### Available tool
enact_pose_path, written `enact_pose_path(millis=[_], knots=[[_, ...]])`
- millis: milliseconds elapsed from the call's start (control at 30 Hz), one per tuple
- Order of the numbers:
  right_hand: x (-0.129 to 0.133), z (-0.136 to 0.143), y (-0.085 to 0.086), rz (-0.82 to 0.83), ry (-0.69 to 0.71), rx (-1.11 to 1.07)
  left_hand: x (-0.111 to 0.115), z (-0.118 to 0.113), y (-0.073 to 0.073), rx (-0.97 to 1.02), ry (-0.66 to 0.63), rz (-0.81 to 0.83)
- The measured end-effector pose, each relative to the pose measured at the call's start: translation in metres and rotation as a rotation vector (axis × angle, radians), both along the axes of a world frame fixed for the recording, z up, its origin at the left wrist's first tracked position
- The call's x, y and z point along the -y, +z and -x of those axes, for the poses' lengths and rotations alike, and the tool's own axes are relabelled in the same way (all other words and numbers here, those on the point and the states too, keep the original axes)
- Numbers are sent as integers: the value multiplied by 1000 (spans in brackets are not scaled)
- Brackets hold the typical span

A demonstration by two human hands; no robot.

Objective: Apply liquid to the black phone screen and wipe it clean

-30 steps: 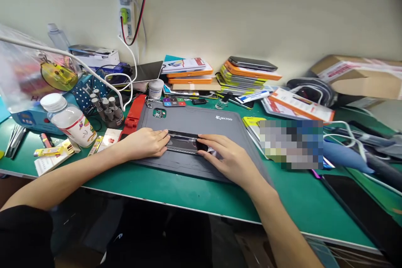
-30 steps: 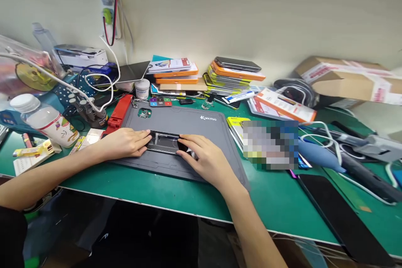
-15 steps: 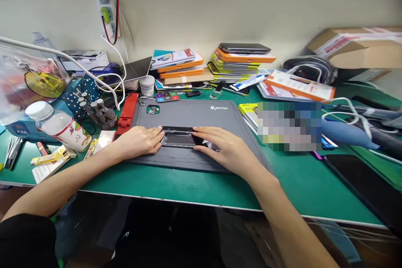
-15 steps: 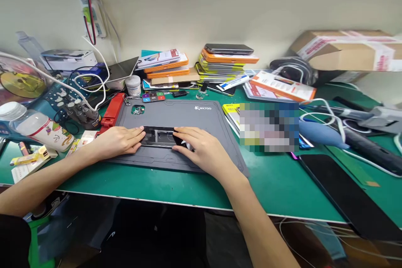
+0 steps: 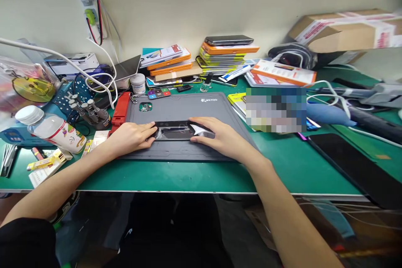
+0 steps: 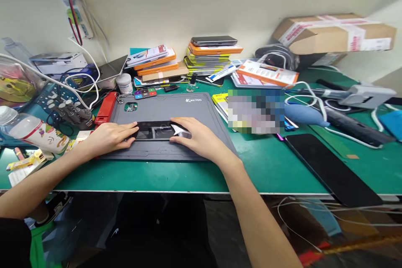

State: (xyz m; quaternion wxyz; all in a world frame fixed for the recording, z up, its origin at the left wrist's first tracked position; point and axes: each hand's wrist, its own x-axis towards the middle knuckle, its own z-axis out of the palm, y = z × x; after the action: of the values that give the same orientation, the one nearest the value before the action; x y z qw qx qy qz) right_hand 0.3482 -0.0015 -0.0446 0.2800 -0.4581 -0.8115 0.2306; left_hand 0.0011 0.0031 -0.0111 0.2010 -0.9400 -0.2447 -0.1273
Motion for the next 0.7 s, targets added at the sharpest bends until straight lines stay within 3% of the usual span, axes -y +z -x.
enact_pose_path(millis=[233,400,700], knots=[[1,-1,2,12,-6,-3,0,4,4,9,208,178],[2,0,3,24,-20,6,1,4,7,76,199,268],[2,-2,-4,27,-29,8,3,2,5,37,164,238]])
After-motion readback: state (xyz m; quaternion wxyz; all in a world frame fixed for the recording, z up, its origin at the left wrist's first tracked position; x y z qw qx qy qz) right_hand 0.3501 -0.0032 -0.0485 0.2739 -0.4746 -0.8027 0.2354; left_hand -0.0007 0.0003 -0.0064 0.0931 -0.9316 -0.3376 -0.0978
